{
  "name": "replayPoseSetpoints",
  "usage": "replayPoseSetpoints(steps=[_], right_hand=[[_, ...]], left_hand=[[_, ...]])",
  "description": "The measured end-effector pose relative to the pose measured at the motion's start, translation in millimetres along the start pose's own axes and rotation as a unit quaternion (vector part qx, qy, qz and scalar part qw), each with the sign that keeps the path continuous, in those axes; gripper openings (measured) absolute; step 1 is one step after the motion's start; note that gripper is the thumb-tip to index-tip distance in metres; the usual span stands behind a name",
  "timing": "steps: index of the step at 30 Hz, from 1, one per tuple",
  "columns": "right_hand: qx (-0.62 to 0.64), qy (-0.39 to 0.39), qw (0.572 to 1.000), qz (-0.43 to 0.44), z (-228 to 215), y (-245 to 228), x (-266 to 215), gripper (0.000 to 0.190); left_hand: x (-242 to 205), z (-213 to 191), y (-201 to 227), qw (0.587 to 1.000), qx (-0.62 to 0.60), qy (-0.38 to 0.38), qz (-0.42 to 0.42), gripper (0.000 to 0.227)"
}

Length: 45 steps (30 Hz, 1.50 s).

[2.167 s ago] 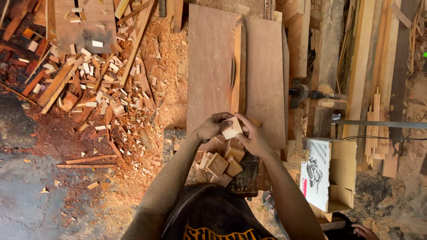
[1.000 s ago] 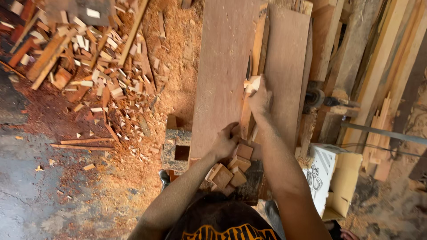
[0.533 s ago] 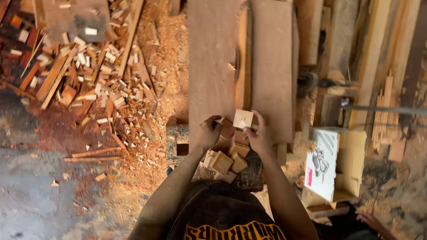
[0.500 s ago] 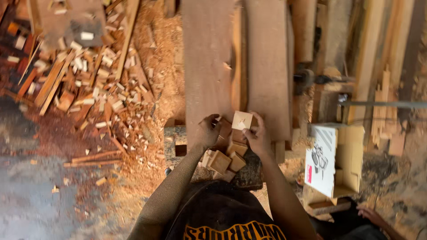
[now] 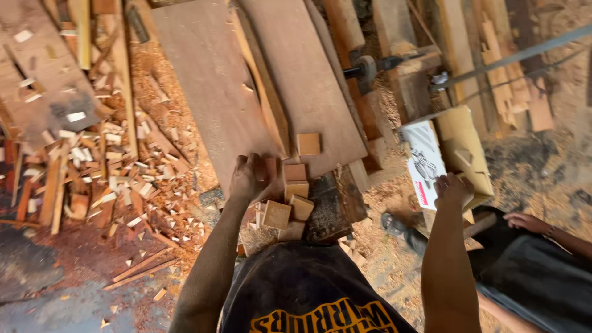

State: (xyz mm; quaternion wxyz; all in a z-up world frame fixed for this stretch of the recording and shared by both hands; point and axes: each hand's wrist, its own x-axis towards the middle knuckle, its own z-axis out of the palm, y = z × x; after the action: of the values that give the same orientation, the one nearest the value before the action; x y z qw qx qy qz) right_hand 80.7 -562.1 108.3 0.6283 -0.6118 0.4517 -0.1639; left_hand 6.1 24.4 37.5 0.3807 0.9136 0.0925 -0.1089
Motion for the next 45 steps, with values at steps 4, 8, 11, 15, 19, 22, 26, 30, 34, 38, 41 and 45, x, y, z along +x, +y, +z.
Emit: replayPoseSetpoints(steps=[4, 8, 11, 15, 19, 22, 26, 30, 34, 38, 41, 45], right_hand=[[-0.088, -0.235, 0.962, -0.111, 59.5, 42.0, -78.0, 0.047], [-0.295, -0.514, 0.792, -0.145, 141.1, 86.8, -212.0, 0.040], [-0.350, -0.630, 0.678, -0.141, 201.2, 82.8, -271.8, 0.054], [-0.393, -0.691, 0.586, -0.157, 239.9, 67.4, -297.6, 0.067], [-0.431, -0.700, 0.557, -0.117, 256.6, 62.4, -299.7, 0.091], [-0.381, -0.712, 0.589, -0.020, 255.1, 64.9, -298.5, 0.092], [-0.323, -0.690, 0.648, -0.008, 266.2, 66.2, -304.8, 0.084], [-0.382, -0.632, 0.675, -0.013, 273.5, 57.5, -315.2, 0.090], [-0.489, -0.606, 0.620, -0.097, 279.9, 41.9, -315.1, 0.083], [-0.505, -0.615, 0.603, -0.060, 294.8, 34.7, -308.4, 0.086], [-0.525, -0.602, 0.599, -0.051, 303.3, 40.6, -303.8, 0.084], [-0.578, -0.556, 0.571, -0.176, 315.9, 54.1, -302.7, 0.084]], left_hand=[[-12.3, -11.9, 4.1, 0.977, -0.209, 0.029, -0.029, 0.077], [-23.3, -23.2, 10.4, 0.948, -0.315, -0.047, 0.010, 0.075], [-22.1, -30.9, 11.7, 0.885, -0.443, -0.122, 0.078, 0.079], [-21.0, -41.3, 5.3, 0.781, -0.599, -0.151, 0.090, 0.087], [-15.0, -51.9, -7.0, 0.780, -0.588, -0.184, 0.107, 0.090], [-12.0, -42.3, -6.1, 0.776, -0.596, -0.191, 0.080, 0.094], [1.4, -27.6, -4.4, 0.751, -0.648, -0.110, -0.061, 0.071], [11.9, -9.7, -11.7, 0.753, -0.636, -0.051, -0.158, 0.048], [22.7, 9.7, -23.3, 0.783, -0.611, -0.016, -0.116, 0.043], [37.3, 22.7, -27.3, 0.784, -0.611, -0.014, -0.108, 0.041], [43.4, 32.2, -26.5, 0.779, -0.619, -0.001, -0.100, 0.043], [42.9, 46.4, -10.6, 0.866, -0.462, 0.141, -0.127, 0.055]])
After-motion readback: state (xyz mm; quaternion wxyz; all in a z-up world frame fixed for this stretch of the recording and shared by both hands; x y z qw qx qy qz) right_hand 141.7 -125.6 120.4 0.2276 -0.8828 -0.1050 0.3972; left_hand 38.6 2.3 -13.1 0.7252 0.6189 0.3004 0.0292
